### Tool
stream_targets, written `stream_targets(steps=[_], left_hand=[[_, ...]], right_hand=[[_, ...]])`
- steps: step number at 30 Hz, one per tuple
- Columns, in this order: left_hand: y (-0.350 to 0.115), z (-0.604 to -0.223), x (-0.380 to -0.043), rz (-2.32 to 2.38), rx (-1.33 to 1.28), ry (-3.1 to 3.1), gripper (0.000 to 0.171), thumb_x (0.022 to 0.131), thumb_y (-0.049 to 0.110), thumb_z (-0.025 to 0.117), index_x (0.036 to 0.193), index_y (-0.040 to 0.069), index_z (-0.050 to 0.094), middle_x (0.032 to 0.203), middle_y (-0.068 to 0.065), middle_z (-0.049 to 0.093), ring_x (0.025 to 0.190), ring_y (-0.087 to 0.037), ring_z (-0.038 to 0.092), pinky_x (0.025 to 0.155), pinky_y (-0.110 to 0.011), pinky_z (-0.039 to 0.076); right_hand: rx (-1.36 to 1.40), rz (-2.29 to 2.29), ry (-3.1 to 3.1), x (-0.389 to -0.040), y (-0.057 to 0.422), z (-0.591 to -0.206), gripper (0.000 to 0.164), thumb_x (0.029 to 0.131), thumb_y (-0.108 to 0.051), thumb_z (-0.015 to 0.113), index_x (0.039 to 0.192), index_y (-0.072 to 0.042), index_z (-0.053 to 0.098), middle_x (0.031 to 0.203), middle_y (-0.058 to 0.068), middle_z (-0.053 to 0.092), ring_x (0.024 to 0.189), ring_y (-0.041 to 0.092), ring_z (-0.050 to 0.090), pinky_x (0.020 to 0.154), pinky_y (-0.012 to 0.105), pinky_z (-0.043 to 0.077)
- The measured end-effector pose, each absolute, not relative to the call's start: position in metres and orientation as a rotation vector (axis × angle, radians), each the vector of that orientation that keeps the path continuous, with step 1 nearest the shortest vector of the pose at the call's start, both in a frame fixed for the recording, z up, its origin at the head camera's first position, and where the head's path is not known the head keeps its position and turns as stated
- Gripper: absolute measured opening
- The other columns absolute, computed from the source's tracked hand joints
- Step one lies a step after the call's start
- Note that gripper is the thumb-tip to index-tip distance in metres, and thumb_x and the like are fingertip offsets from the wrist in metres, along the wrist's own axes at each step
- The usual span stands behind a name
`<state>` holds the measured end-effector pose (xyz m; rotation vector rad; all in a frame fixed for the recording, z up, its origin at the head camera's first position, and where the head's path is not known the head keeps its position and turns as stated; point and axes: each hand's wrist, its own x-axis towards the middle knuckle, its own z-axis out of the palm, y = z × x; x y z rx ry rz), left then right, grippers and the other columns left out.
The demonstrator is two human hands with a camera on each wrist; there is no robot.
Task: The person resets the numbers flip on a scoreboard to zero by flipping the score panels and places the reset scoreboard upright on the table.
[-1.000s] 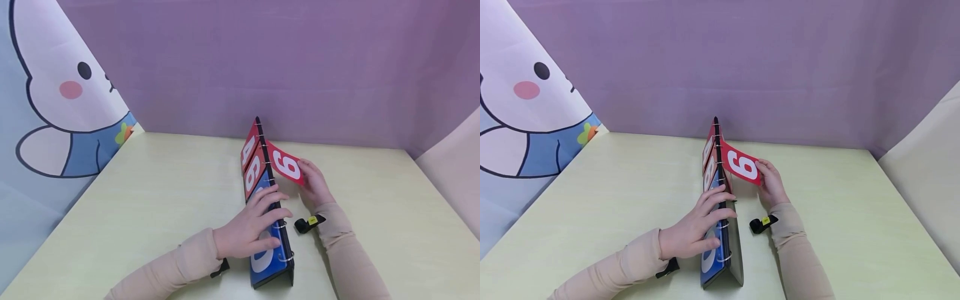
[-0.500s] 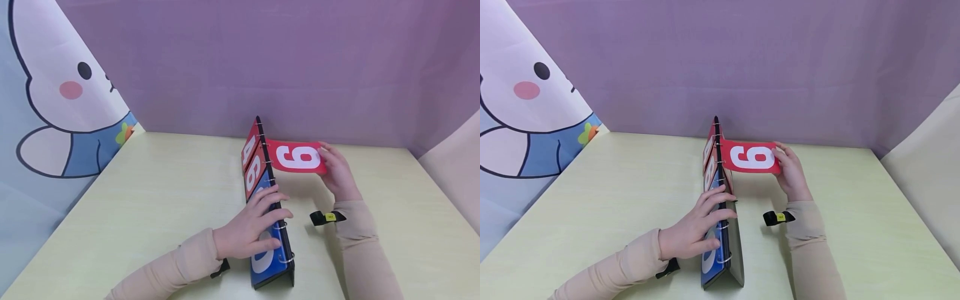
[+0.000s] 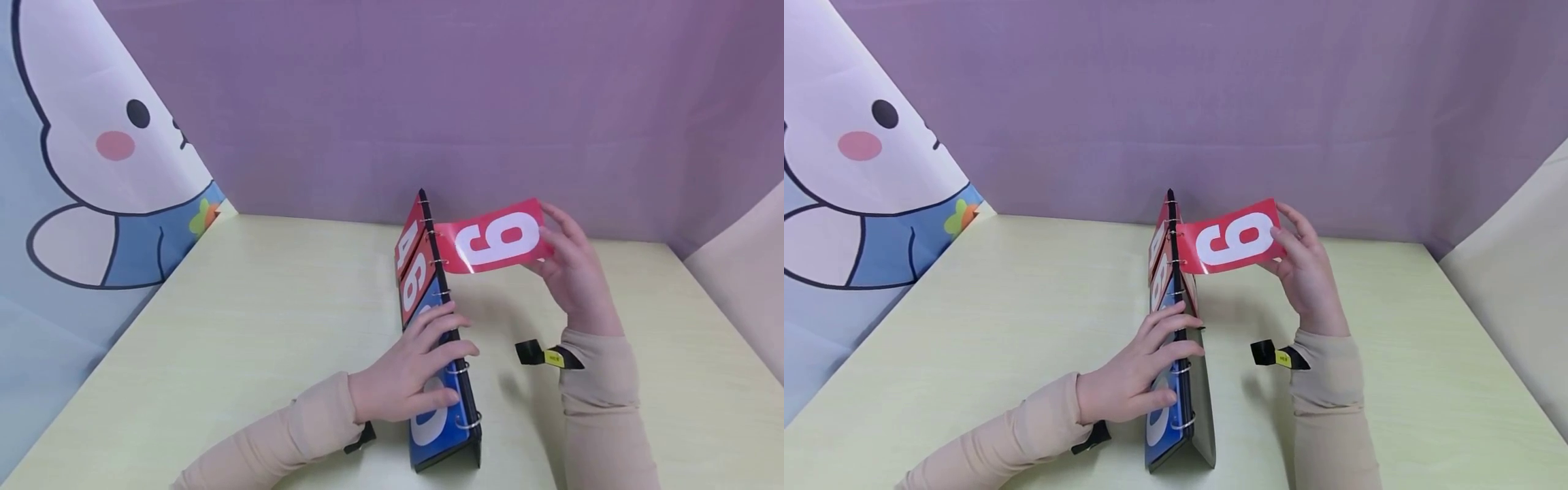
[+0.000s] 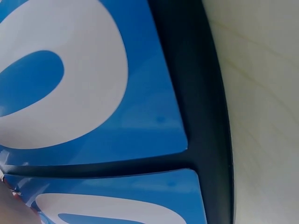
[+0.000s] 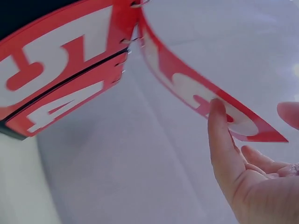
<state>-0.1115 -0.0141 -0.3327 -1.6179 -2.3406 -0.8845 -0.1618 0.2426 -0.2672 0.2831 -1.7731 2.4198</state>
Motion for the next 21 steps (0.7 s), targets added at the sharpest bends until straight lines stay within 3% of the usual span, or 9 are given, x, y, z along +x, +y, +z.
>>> stream_targets(steps=[8, 13, 21], left_hand=[[-0.014, -0.333, -0.112, -0.89, -1.622, -2.367, 0.065, 0.092, 0.064, 0.016, 0.131, 0.02, 0.042, 0.146, -0.008, 0.028, 0.143, -0.027, 0.01, 0.113, -0.048, 0.026], [-0.013, -0.333, -0.112, -0.894, -1.617, -2.344, 0.065, 0.093, 0.064, 0.015, 0.131, 0.019, 0.043, 0.146, -0.009, 0.029, 0.143, -0.027, 0.01, 0.114, -0.049, 0.024], [-0.012, -0.335, -0.113, -0.901, -1.609, -2.343, 0.065, 0.093, 0.063, 0.015, 0.131, 0.019, 0.044, 0.147, -0.008, 0.029, 0.144, -0.027, 0.01, 0.114, -0.049, 0.024]], right_hand=[[0.461, 2.356, -1.59, -0.159, 0.221, -0.268, 0.048, 0.095, -0.007, 0.049, 0.141, -0.013, 0.037, 0.135, 0.007, 0.042, 0.125, 0.022, 0.043, 0.09, 0.025, 0.051], [0.536, 2.23, -1.764, -0.161, 0.21, -0.272, 0.053, 0.095, -0.002, 0.048, 0.145, -0.016, 0.035, 0.135, 0.008, 0.045, 0.124, 0.022, 0.045, 0.086, 0.026, 0.054], [0.463, 2.022, -2.017, -0.166, 0.194, -0.282, 0.062, 0.094, -0.013, 0.057, 0.147, -0.023, 0.029, 0.14, 0.012, 0.043, 0.121, 0.021, 0.051, 0.083, 0.024, 0.054]])
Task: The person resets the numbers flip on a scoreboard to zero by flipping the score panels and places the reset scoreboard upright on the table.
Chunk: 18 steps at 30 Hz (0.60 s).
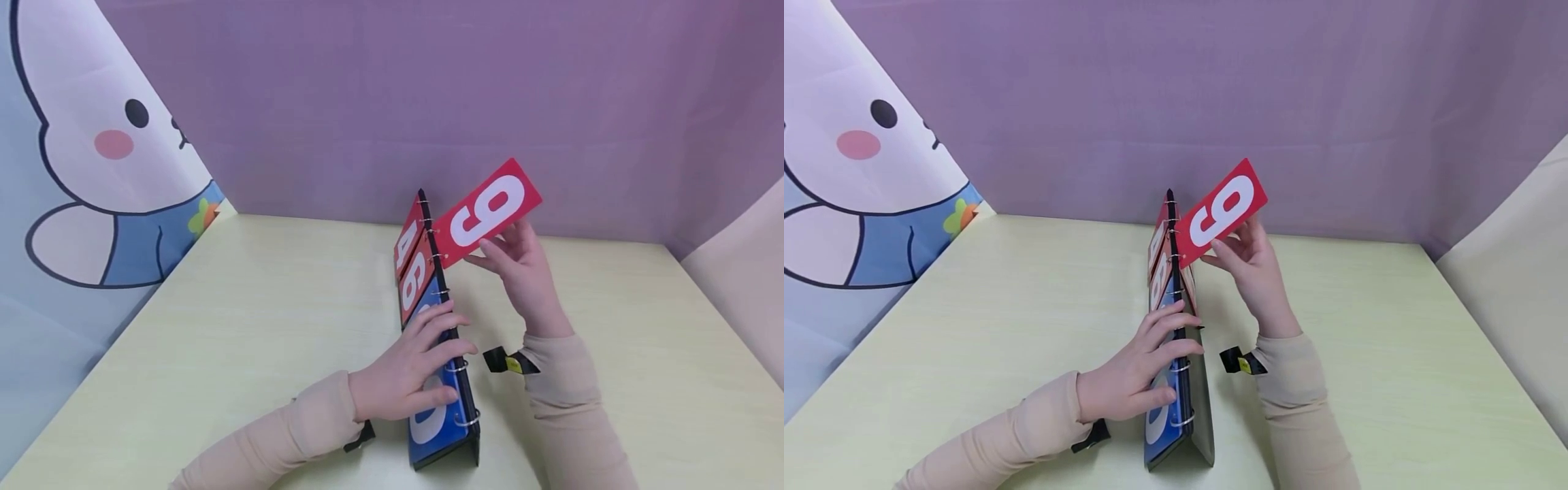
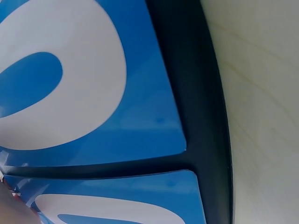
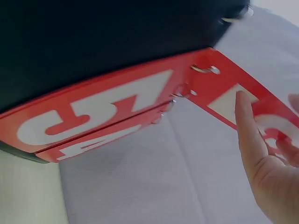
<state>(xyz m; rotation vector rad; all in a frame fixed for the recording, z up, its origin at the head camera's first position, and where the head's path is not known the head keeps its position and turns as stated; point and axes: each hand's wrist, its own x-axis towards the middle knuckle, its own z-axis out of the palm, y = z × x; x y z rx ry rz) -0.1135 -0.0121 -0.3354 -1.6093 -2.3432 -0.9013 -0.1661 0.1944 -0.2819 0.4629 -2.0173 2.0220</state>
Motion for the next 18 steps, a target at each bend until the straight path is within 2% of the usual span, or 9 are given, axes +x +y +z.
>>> stream_targets(steps=[10, 14, 18], left_hand=[[-0.012, -0.335, -0.113, -0.897, -1.615, -2.339, 0.064, 0.094, 0.062, 0.014, 0.131, 0.019, 0.043, 0.147, -0.007, 0.028, 0.144, -0.028, 0.01, 0.114, -0.05, 0.023], [-0.013, -0.335, -0.113, -0.884, -1.62, -2.318, 0.064, 0.095, 0.061, 0.014, 0.131, 0.018, 0.043, 0.146, -0.008, 0.029, 0.144, -0.028, 0.011, 0.115, -0.05, 0.022], [-0.013, -0.335, -0.114, -0.826, -1.619, -2.253, 0.064, 0.096, 0.059, 0.012, 0.129, 0.016, 0.044, 0.144, -0.01, 0.031, 0.143, -0.03, 0.014, 0.115, -0.049, 0.02]], right_hand=[[0.498, 1.882, -2.213, -0.171, 0.181, -0.292, 0.059, 0.093, -0.011, 0.058, 0.145, -0.016, 0.03, 0.134, 0.011, 0.047, 0.111, 0.021, 0.056, 0.085, 0.025, 0.053], [0.532, 1.708, -2.317, -0.172, 0.176, -0.295, 0.058, 0.092, -0.011, 0.06, 0.144, -0.013, 0.035, 0.133, 0.012, 0.05, 0.111, 0.026, 0.057, 0.09, 0.033, 0.052], [0.584, 1.562, -2.313, -0.173, 0.171, -0.297, 0.044, 0.089, -0.004, 0.063, 0.132, -0.003, 0.052, 0.125, 0.016, 0.059, 0.106, 0.03, 0.061, 0.091, 0.044, 0.051]])
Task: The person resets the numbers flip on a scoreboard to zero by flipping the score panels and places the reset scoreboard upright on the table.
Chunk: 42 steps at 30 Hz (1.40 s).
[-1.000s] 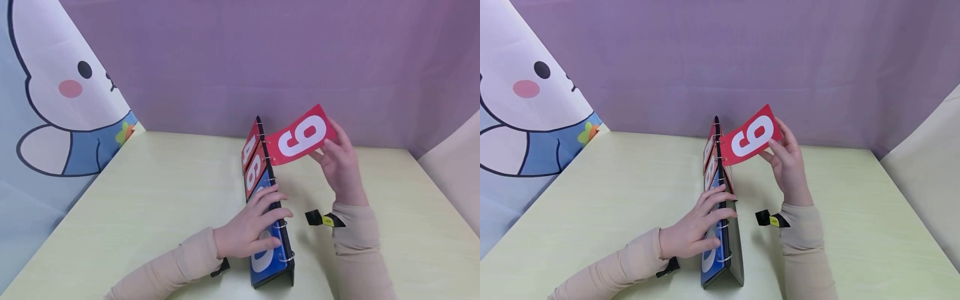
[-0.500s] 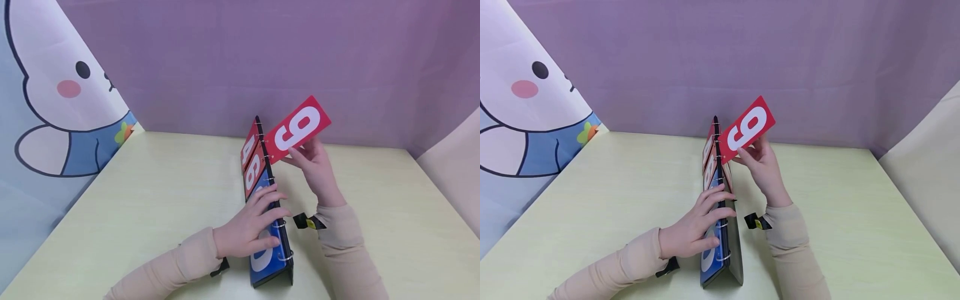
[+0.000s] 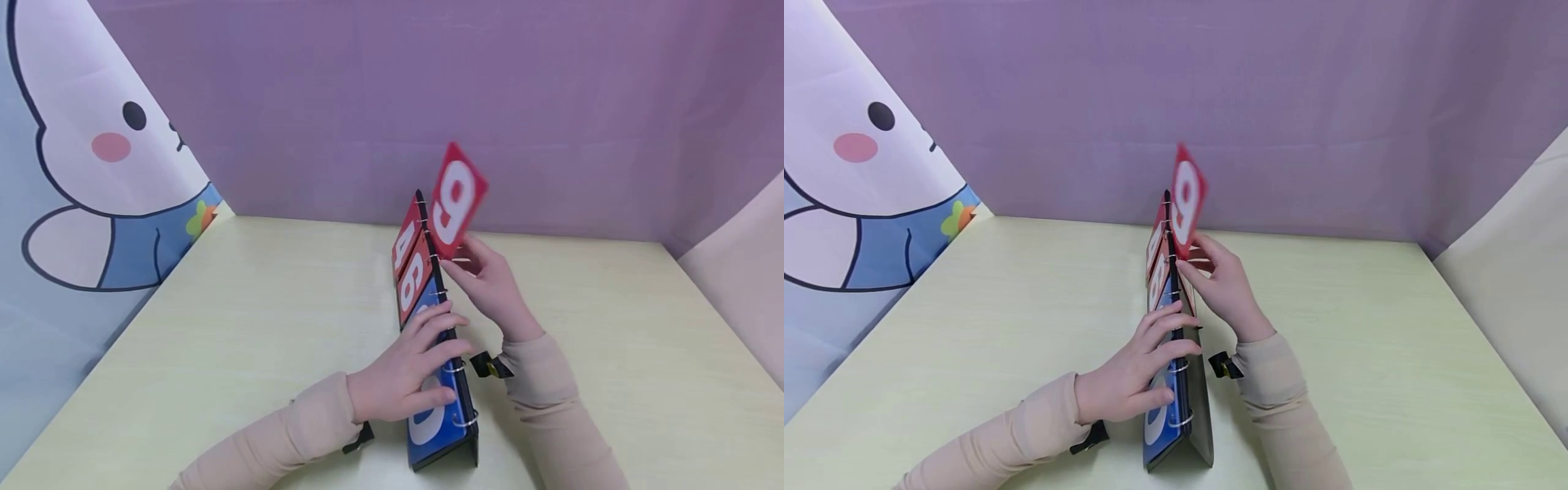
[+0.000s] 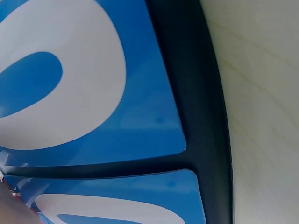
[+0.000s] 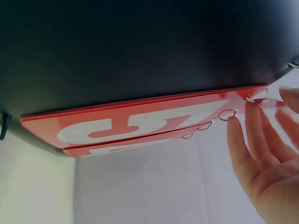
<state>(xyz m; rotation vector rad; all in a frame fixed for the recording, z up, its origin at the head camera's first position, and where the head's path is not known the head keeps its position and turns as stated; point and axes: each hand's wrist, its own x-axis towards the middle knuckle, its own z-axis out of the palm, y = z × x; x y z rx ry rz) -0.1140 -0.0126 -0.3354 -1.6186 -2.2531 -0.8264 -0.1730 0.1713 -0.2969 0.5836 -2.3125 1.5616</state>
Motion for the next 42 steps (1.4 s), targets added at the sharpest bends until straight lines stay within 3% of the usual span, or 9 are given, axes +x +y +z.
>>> stream_targets(steps=[5, 13, 33, 42], left_hand=[[-0.0127, -0.3358, -0.1144, -0.798, -1.607, -2.211, 0.063, 0.097, 0.058, 0.012, 0.129, 0.015, 0.045, 0.143, -0.011, 0.033, 0.142, -0.031, 0.016, 0.116, -0.048, 0.018], [-0.0129, -0.336, -0.1139, -0.798, -1.603, -2.245, 0.064, 0.096, 0.059, 0.011, 0.129, 0.016, 0.045, 0.144, -0.01, 0.032, 0.143, -0.03, 0.015, 0.115, -0.049, 0.02], [-0.0134, -0.3355, -0.1132, -0.816, -1.616, -2.26, 0.065, 0.096, 0.059, 0.011, 0.129, 0.014, 0.045, 0.144, -0.011, 0.031, 0.142, -0.031, 0.014, 0.116, -0.049, 0.019], [-0.0144, -0.3343, -0.1123, -0.829, -1.62, -2.288, 0.064, 0.095, 0.06, 0.011, 0.13, 0.017, 0.044, 0.144, -0.01, 0.031, 0.143, -0.03, 0.013, 0.116, -0.049, 0.02]], right_hand=[[0.655, 1.371, -2.248, -0.1745, 0.1662, -0.3005, 0.026, 0.087, 0.001, 0.065, 0.112, 0.002, 0.067, 0.112, 0.017, 0.066, 0.097, 0.029, 0.065, 0.086, 0.042, 0.054], [0.798, 1.045, -2.118, -0.1796, 0.1647, -0.3058, 0.019, 0.081, 0.002, 0.071, 0.1, 0.0, 0.073, 0.104, 0.015, 0.07, 0.098, 0.027, 0.066, 0.085, 0.04, 0.053], [1.008, 0.924, -2.279, -0.1792, 0.1643, -0.3022, 0.016, 0.092, 0.002, 0.054, 0.102, -0.002, 0.066, 0.111, 0.012, 0.065, 0.113, 0.029, 0.05, 0.097, 0.047, 0.042], [0.98, 0.97, -2.359, -0.1763, 0.1623, -0.3012, 0.02, 0.096, 0.0, 0.048, 0.11, -0.002, 0.061, 0.117, 0.013, 0.06, 0.118, 0.03, 0.044, 0.098, 0.049, 0.041]])
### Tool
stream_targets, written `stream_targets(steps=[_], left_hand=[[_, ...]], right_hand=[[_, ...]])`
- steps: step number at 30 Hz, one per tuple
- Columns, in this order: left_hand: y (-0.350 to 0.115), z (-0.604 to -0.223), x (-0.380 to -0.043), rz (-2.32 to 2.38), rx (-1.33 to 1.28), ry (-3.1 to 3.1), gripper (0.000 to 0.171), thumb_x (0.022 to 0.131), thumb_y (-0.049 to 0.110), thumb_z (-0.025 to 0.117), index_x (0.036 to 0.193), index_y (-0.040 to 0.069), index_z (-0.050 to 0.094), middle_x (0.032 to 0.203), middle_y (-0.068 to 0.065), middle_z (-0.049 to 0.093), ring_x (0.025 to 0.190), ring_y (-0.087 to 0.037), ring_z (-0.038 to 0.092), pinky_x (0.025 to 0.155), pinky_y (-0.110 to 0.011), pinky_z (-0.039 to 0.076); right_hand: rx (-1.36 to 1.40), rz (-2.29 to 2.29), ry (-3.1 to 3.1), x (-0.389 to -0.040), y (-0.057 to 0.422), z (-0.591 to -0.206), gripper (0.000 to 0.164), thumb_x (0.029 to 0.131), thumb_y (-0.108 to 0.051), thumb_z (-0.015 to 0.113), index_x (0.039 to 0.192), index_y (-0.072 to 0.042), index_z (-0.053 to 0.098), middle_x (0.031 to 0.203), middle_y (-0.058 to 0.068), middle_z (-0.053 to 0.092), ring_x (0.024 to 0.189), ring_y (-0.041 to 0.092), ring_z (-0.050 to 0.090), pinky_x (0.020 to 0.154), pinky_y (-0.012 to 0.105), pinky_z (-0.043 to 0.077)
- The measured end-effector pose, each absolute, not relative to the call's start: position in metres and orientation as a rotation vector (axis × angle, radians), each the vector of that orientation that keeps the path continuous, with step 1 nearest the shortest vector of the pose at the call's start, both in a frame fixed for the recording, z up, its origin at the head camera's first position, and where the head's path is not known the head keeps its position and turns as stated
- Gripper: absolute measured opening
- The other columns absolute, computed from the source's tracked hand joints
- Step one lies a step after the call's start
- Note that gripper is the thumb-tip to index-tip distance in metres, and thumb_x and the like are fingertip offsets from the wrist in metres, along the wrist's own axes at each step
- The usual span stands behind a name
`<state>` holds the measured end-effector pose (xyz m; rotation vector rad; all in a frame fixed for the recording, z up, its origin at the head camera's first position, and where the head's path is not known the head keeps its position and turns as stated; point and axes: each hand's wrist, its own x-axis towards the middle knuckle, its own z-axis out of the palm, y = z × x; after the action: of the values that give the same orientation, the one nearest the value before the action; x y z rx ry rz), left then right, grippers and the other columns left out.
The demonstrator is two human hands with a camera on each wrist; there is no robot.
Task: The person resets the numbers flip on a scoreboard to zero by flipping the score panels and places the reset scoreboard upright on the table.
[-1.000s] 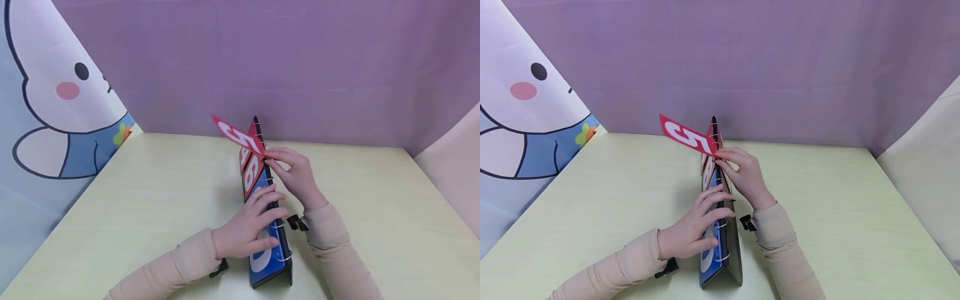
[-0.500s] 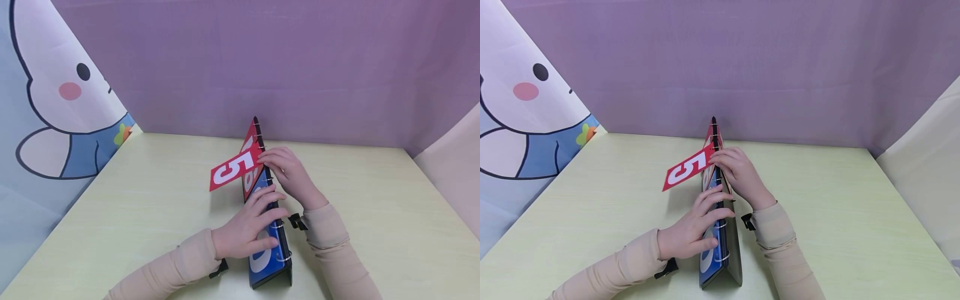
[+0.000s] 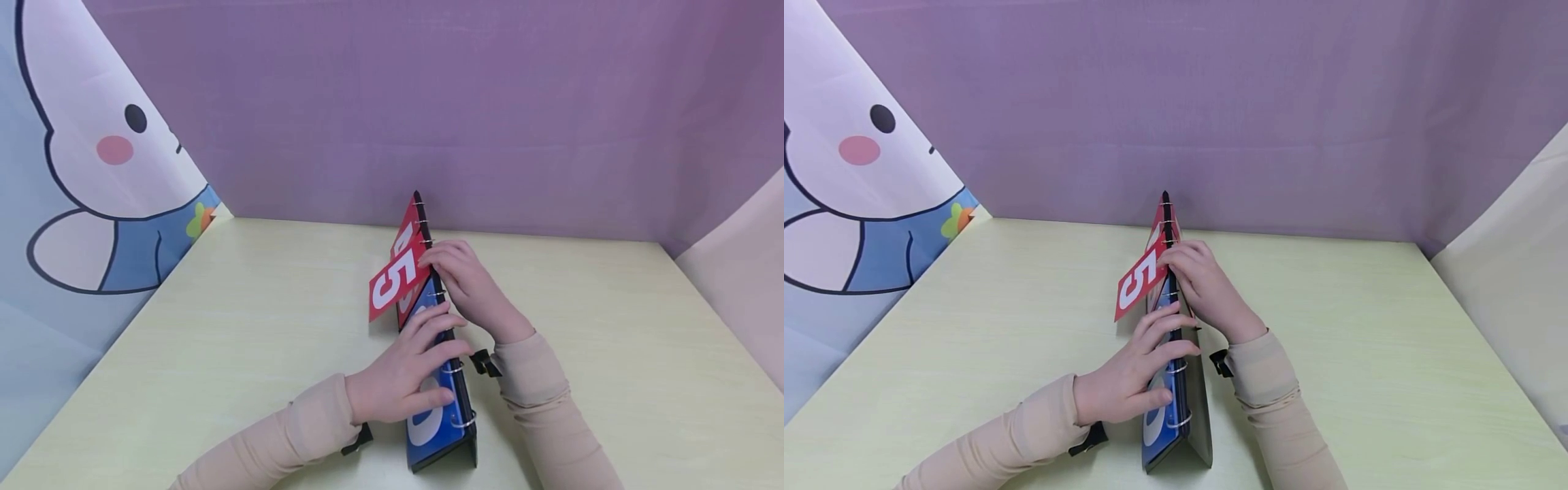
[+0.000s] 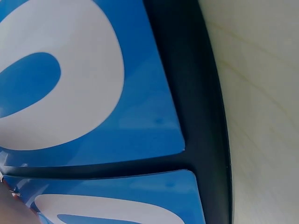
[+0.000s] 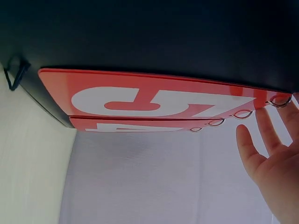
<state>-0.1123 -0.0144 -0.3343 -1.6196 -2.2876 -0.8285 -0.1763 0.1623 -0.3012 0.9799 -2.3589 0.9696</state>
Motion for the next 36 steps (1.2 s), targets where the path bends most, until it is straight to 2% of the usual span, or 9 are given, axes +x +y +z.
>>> stream_targets(steps=[6, 10, 13, 18, 21, 25, 30, 32, 36], left_hand=[[-0.012, -0.337, -0.116, -0.809, -1.609, -2.269, 0.064, 0.096, 0.059, 0.011, 0.129, 0.016, 0.045, 0.144, -0.01, 0.032, 0.142, -0.03, 0.015, 0.116, -0.049, 0.019], [-0.008, -0.338, -0.119, -0.813, -1.595, -2.272, 0.063, 0.096, 0.06, 0.012, 0.128, 0.016, 0.045, 0.144, -0.01, 0.032, 0.143, -0.029, 0.014, 0.116, -0.049, 0.019], [-0.006, -0.339, -0.121, -0.815, -1.582, -2.285, 0.063, 0.096, 0.06, 0.012, 0.128, 0.017, 0.045, 0.145, -0.009, 0.031, 0.143, -0.029, 0.013, 0.115, -0.049, 0.02], [-0.003, -0.342, -0.124, -0.814, -1.572, -2.301, 0.064, 0.096, 0.06, 0.012, 0.128, 0.016, 0.046, 0.146, -0.008, 0.03, 0.143, -0.029, 0.014, 0.115, -0.05, 0.02], [-0.001, -0.343, -0.126, -0.802, -1.573, -2.306, 0.065, 0.096, 0.06, 0.011, 0.129, 0.017, 0.046, 0.147, -0.008, 0.03, 0.143, -0.029, 0.014, 0.115, -0.049, 0.02], [-0.001, -0.343, -0.127, -0.789, -1.573, -2.307, 0.065, 0.096, 0.06, 0.011, 0.13, 0.017, 0.045, 0.146, -0.009, 0.03, 0.143, -0.029, 0.014, 0.116, -0.049, 0.019], [0.0, -0.343, -0.127, -0.799, -1.565, -2.327, 0.064, 0.095, 0.061, 0.012, 0.13, 0.017, 0.044, 0.147, -0.008, 0.029, 0.144, -0.028, 0.012, 0.116, -0.049, 0.019], [0.0, -0.343, -0.127, -0.803, -1.562, -2.329, 0.064, 0.095, 0.061, 0.011, 0.129, 0.018, 0.044, 0.147, -0.008, 0.029, 0.144, -0.027, 0.012, 0.116, -0.048, 0.019], [0.001, -0.343, -0.127, -0.804, -1.559, -2.32, 0.064, 0.096, 0.061, 0.011, 0.129, 0.018, 0.044, 0.146, -0.008, 0.029, 0.144, -0.027, 0.012, 0.116, -0.048, 0.018]], right_hand=[[0.896, 1.187, -2.457, -0.179, 0.164, -0.303, 0.036, 0.1, -0.006, 0.042, 0.136, -0.001, 0.043, 0.123, 0.014, 0.058, 0.126, 0.029, 0.039, 0.106, 0.052, 0.034], [0.77, 1.537, -2.402, -0.184, 0.173, -0.306, 0.041, 0.101, -0.012, 0.041, 0.142, -0.006, 0.035, 0.127, 0.016, 0.056, 0.126, 0.028, 0.045, 0.108, 0.05, 0.033], [0.622, 1.826, -2.288, -0.193, 0.181, -0.311, 0.038, 0.101, -0.016, 0.042, 0.138, -0.005, 0.039, 0.123, 0.015, 0.057, 0.119, 0.024, 0.051, 0.106, 0.044, 0.039], [0.401, 2.295, -2.081, -0.212, 0.193, -0.329, 0.021, 0.101, -0.019, 0.043, 0.12, -0.013, 0.051, 0.106, -0.003, 0.061, 0.107, 0.011, 0.058, 0.099, 0.03, 0.046], [0.305, 2.499, -2.015, -0.222, 0.201, -0.342, 0.015, 0.102, -0.018, 0.041, 0.114, -0.017, 0.051, 0.103, -0.005, 0.061, 0.103, 0.008, 0.058, 0.101, 0.031, 0.044], [0.218, 2.65, -2.013, -0.231, 0.208, -0.356, 0.021, 0.103, -0.019, 0.035, 0.122, -0.014, 0.042, 0.12, 0.006, 0.053, 0.118, 0.021, 0.05, 0.11, 0.039, 0.033], [0.19, 2.75, -2.048, -0.238, 0.213, -0.371, 0.046, 0.104, -0.021, 0.028, 0.144, 0.0, 0.018, 0.146, 0.027, 0.024, 0.139, 0.038, 0.023, 0.116, 0.042, 0.023], [0.179, 2.785, -2.058, -0.24, 0.215, -0.376, 0.051, 0.104, -0.02, 0.026, 0.147, 0.003, 0.009, 0.15, 0.029, 0.016, 0.141, 0.039, 0.02, 0.116, 0.041, 0.023], [0.177, 2.869, -2.036, -0.241, 0.219, -0.386, 0.053, 0.105, -0.023, 0.026, 0.148, 0.001, 0.008, 0.152, 0.029, 0.012, 0.142, 0.039, 0.017, 0.116, 0.039, 0.023]])
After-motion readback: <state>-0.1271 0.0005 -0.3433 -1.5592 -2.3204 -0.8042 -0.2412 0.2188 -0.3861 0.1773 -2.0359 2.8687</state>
